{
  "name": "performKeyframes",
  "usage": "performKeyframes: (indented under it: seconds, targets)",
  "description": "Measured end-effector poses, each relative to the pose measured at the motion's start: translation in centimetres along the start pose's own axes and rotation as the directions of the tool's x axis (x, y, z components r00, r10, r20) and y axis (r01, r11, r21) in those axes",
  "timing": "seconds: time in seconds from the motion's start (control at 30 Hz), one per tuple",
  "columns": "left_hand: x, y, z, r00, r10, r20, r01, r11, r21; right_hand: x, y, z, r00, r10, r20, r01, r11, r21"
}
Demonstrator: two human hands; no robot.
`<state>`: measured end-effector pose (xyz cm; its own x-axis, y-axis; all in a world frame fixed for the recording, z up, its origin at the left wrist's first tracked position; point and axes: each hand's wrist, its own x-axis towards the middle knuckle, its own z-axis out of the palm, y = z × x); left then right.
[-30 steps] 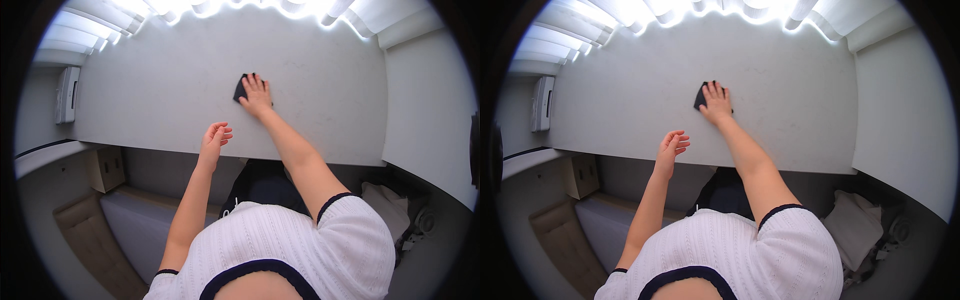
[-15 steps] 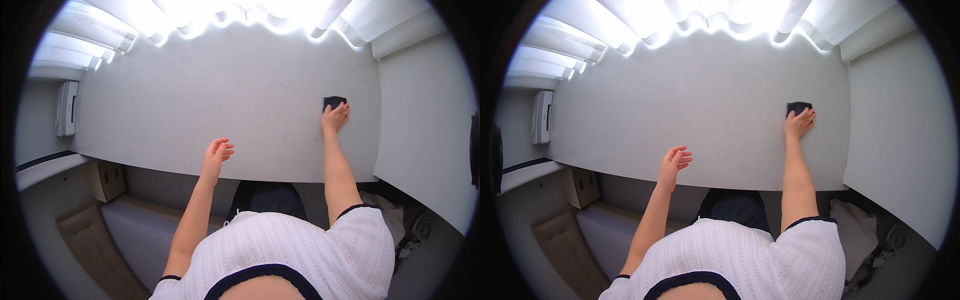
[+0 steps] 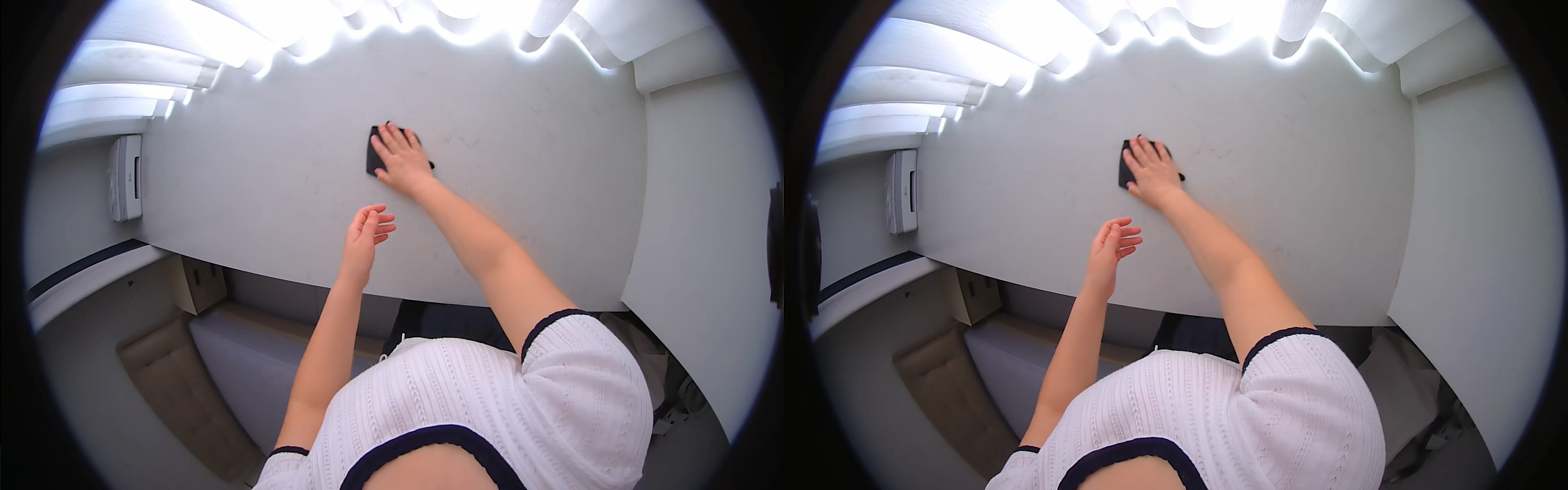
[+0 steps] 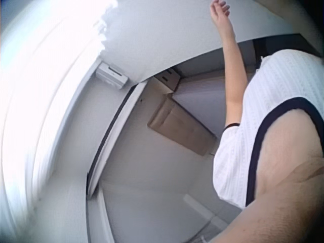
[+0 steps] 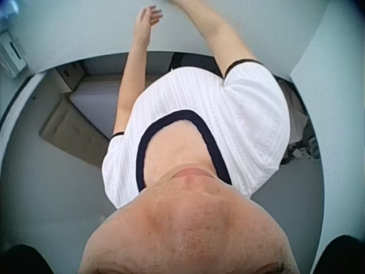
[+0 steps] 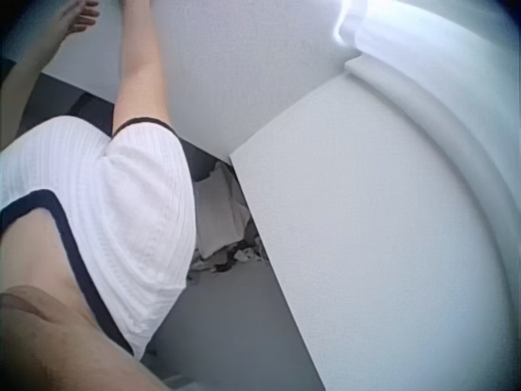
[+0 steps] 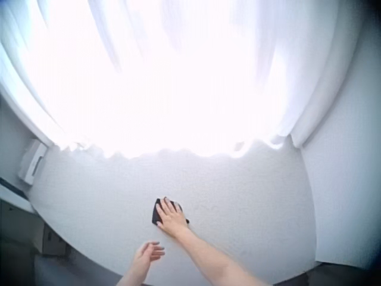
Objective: The person wipes a white table surface using a cloth, then cleans a small case and the exterior of a printer.
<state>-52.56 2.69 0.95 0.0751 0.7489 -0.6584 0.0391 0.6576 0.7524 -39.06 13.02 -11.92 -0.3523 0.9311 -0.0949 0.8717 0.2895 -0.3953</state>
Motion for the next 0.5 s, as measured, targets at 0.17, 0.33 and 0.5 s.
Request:
performKeyframes:
  seconds: [0.17, 0.33, 0.5]
  targets:
    - [1.4, 0.4, 0.0, 0.998, -0.031, -0.055, 0.033, 0.999, 0.040, -1.5, -0.1, 0.1, 0.992, -0.109, 0.066, 0.109, 0.994, 0.003]
    - [3.7, 1.3, 1.5, 0.998, -0.002, -0.068, 0.008, 0.996, 0.094, -3.3, 12.9, -3.6, 0.933, 0.309, -0.185, -0.340, 0.925, -0.170]
    - [6.2, 2.1, 3.6, 1.000, -0.006, 0.029, 0.001, 0.985, 0.171, -8.6, 27.2, -7.6, 0.533, 0.600, -0.597, -0.752, 0.659, -0.009]
